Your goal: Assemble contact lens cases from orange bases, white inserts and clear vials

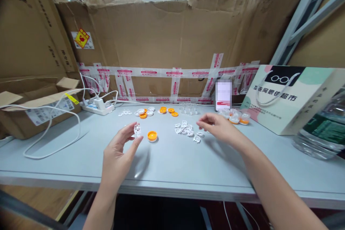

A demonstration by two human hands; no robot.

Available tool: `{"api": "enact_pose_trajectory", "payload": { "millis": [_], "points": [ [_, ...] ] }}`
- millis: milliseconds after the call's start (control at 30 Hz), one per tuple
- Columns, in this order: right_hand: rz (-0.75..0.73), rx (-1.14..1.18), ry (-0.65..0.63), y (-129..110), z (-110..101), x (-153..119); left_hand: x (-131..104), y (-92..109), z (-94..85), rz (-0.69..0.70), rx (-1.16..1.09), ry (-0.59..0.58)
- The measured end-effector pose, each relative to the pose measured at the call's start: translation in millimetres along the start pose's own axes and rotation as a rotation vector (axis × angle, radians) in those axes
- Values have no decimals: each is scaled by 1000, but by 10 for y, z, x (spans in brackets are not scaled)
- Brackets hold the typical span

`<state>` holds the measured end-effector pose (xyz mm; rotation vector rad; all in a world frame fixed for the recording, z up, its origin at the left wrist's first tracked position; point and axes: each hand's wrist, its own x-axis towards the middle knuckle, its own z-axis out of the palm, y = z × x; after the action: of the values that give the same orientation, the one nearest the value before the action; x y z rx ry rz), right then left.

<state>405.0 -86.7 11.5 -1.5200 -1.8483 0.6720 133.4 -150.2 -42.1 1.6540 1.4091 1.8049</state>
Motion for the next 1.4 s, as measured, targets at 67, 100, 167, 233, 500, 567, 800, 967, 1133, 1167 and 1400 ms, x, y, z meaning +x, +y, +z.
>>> {"api": "enact_pose_trajectory", "payload": {
  "millis": [67, 100, 167, 233, 500, 567, 800, 967, 1133, 1167, 1400],
  "points": [
    [27, -77, -80, 204, -33, -81, -4, 9, 10, 23, 38, -9],
    [28, -115, -90, 262, -13, -111, -5, 13, 15, 32, 52, -15],
    [28, -193, -77, 300, 63, -138, -6, 17, 23, 48, 68, -28],
    [28, -258, -62, 278, 141, -120, -7, 14, 26, 55, 75, -39],
    [50, -126, -127, 336, 221, -33, -8, 5, 14, 55, 66, -58],
    [33, -134, -115, 337, 222, -50, -7, 11, 9, 64, 61, -63],
    [-28, -155, -70, 156, 205, -169, 0, 20, 22, 85, 54, -88],
    [-76, 69, -97, -134, 389, -191, -1, 30, 26, 84, 67, -164],
    [-133, 336, -233, -482, 782, 69, -1, 43, 25, 134, 86, -271],
    [-136, 366, -266, -529, 861, 138, 0, 44, 27, 147, 95, -287],
    [-105, 497, -204, -515, 1109, 417, 28, 40, 34, 150, 121, -257]
  ]
}}
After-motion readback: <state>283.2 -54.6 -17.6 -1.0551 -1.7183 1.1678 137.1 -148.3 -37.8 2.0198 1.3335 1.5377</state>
